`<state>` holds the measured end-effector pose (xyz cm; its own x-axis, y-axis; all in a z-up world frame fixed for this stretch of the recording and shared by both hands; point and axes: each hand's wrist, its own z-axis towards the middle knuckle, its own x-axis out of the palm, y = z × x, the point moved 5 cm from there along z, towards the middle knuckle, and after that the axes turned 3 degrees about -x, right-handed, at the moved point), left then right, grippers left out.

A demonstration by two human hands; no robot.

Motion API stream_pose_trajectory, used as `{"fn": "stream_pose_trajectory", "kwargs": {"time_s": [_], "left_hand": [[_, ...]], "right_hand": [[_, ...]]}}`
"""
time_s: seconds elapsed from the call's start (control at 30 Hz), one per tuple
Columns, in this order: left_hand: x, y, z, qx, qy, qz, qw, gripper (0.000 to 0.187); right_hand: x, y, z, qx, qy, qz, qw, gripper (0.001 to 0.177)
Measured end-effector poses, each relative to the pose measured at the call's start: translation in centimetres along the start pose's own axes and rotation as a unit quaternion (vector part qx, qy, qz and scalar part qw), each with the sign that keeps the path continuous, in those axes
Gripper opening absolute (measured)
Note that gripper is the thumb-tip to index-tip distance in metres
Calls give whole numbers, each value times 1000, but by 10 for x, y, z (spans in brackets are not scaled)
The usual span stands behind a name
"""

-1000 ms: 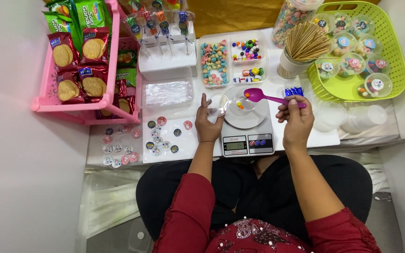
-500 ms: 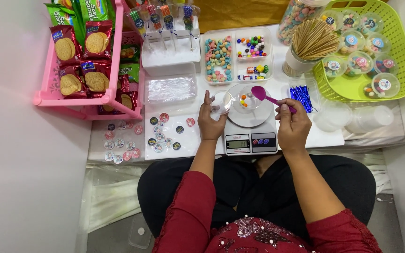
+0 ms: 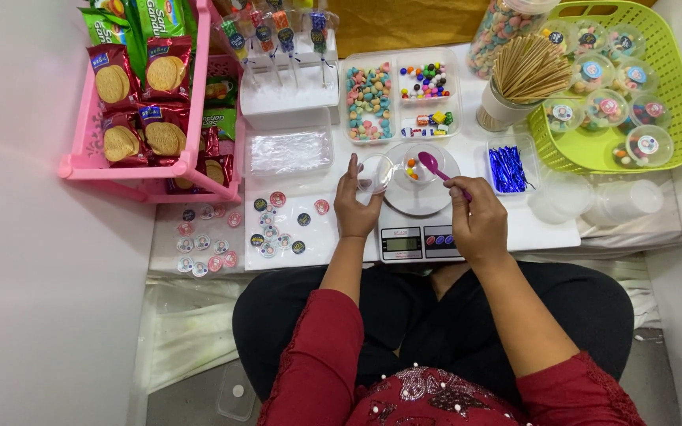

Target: Weighing small candies using a spoon and scale, and organizing stickers for packaging.

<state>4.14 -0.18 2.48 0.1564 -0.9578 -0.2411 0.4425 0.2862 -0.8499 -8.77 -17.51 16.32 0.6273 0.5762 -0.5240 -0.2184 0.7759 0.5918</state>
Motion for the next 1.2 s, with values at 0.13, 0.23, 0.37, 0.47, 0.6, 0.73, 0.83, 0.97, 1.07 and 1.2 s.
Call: {"fn": "stream_pose_trajectory", "kwargs": {"time_s": [0.13,0.23,0.37,0.47,0.6,0.73,0.83,0.97,1.07,1.2], "left_hand": [[-1,0,0,-3,1,0,1000,83],[0,1,-1,-3,2,-4,1000,82],[1,6,-2,-3,10,9,1000,78],[2,7,-2,-4,9,8,1000,78],[3,8,-3,-5,7,6,1000,79],[2,9,-4,-10,8,7,1000,79],[2,8,-3,-14,5,3,1000,79],[0,5,-3,-23,15,7,1000,77],[1,6,-2,-26,17,5,999,76],[0,4,-1,-34,15,-4,999,63]], "right_hand": [[-2,0,1,-12,4,-13,1000,14],[-1,1,2,-10,15,-15,1000,14],[1,3,3,-3,29,1,1000,14],[0,4,3,-6,27,5,1000,14],[-3,6,5,-11,10,4,1000,14],[-5,-5,8,-2,-10,19,1000,14],[-5,-27,24,11,-62,72,995,15],[1,-45,66,-7,-104,59,993,15],[19,-60,93,-23,-80,14,996,15],[51,-91,116,-54,-11,-113,992,9]]}}
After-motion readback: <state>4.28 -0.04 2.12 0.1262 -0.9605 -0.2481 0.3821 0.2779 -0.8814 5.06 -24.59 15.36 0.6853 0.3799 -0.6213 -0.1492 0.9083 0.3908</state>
